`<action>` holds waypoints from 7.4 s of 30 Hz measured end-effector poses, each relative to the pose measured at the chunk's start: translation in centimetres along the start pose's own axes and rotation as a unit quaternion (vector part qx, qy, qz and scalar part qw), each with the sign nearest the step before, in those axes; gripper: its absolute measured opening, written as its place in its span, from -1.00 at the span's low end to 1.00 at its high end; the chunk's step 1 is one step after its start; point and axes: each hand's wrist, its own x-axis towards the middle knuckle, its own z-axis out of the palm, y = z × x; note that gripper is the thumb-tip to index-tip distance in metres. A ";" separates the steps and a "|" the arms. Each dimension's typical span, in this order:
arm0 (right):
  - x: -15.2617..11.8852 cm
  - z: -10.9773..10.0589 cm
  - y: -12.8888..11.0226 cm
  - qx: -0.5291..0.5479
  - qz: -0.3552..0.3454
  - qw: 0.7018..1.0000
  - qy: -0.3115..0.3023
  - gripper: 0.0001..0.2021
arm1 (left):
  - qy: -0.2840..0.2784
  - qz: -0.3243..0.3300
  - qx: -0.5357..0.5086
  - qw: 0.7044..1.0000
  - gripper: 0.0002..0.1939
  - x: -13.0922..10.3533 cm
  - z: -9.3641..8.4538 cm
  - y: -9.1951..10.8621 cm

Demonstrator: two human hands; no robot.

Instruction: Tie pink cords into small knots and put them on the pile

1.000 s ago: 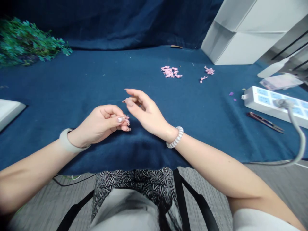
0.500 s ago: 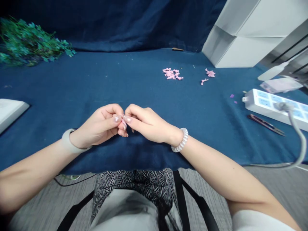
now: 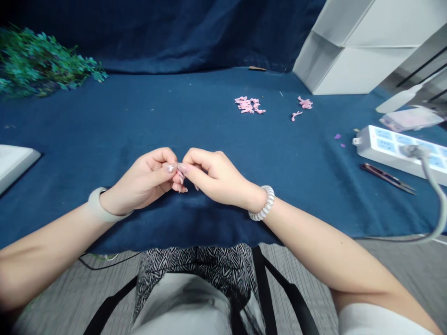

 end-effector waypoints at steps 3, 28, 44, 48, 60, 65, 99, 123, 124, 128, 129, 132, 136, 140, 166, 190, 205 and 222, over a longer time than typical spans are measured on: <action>0.2 -0.2 0.0 -0.015 0.016 1.000 0.005 -0.79 | 0.017 0.004 0.025 1.000 -0.76 0.0 -0.1 0.0; 0.1 -0.2 0.8 -0.500 -0.275 0.819 0.065 -0.66 | 0.150 0.060 0.104 0.981 -0.83 0.2 0.7 -0.4; -0.2 -0.6 0.6 -0.256 -0.150 0.953 0.061 -0.86 | 0.153 0.058 0.100 0.982 -0.81 0.3 0.3 -0.2; -0.1 -0.5 0.2 -0.062 -0.012 0.995 0.081 -0.83 | 0.136 0.072 0.094 0.984 -0.84 0.2 0.0 -0.1; 0.4 1.0 0.0 0.182 0.177 0.967 -0.007 -0.83 | 0.108 0.083 0.076 0.988 -0.79 0.1 0.1 0.1; 0.4 1.3 -0.2 0.222 0.200 0.954 -0.007 -0.87 | 0.120 0.078 0.079 0.987 -0.78 0.1 0.2 0.0; 0.3 1.9 -1.0 0.312 0.225 0.923 -0.029 -0.91 | 0.067 0.090 0.001 0.994 -0.79 0.5 0.5 0.1; -0.2 1.8 0.0 0.267 0.151 0.951 -0.040 -0.92 | 0.058 0.129 0.048 0.989 -0.76 0.7 0.1 -0.2; -0.2 1.8 0.0 0.267 0.148 0.952 -0.039 -0.92 | 0.061 0.133 0.060 0.987 -0.75 0.6 0.0 -0.2; -0.2 1.7 0.2 0.259 0.145 0.954 -0.038 -0.93 | 0.067 0.148 0.103 0.981 -0.76 0.6 -0.4 -0.4; -0.2 1.7 0.2 0.255 0.146 0.955 -0.037 -0.93 | 0.067 0.151 0.112 0.980 -0.77 0.6 -0.5 -0.4; -0.1 1.7 0.2 0.247 0.146 0.957 -0.034 -0.93 | 0.069 0.162 0.138 0.975 -0.80 0.5 -0.7 -0.5; -0.1 1.7 0.3 0.244 0.143 0.958 -0.033 -0.92 | 0.090 0.185 0.180 0.962 -0.81 0.4 -0.7 -0.5; -0.2 1.8 0.4 0.241 0.140 0.960 -0.038 -0.92 | 0.106 0.205 0.225 0.947 -0.83 0.3 -0.4 -0.2; 0.1 1.5 -0.7 0.284 0.187 0.938 -0.061 -0.85 | 0.048 0.194 0.170 0.965 -0.87 0.5 -1.2 -0.1; 0.1 1.2 -0.7 0.261 0.172 0.946 -0.091 -0.88 | 0.047 0.187 0.181 0.964 -0.88 0.0 -0.5 -0.1; 0.2 1.3 -0.6 0.274 0.181 0.941 -0.085 -0.88 | 0.050 0.210 0.189 0.958 -0.84 0.2 -0.3 0.0; 0.3 1.3 -0.2 0.274 0.199 0.939 -0.062 -0.87 | 0.098 0.245 0.245 0.933 -0.82 0.4 -0.2 -0.3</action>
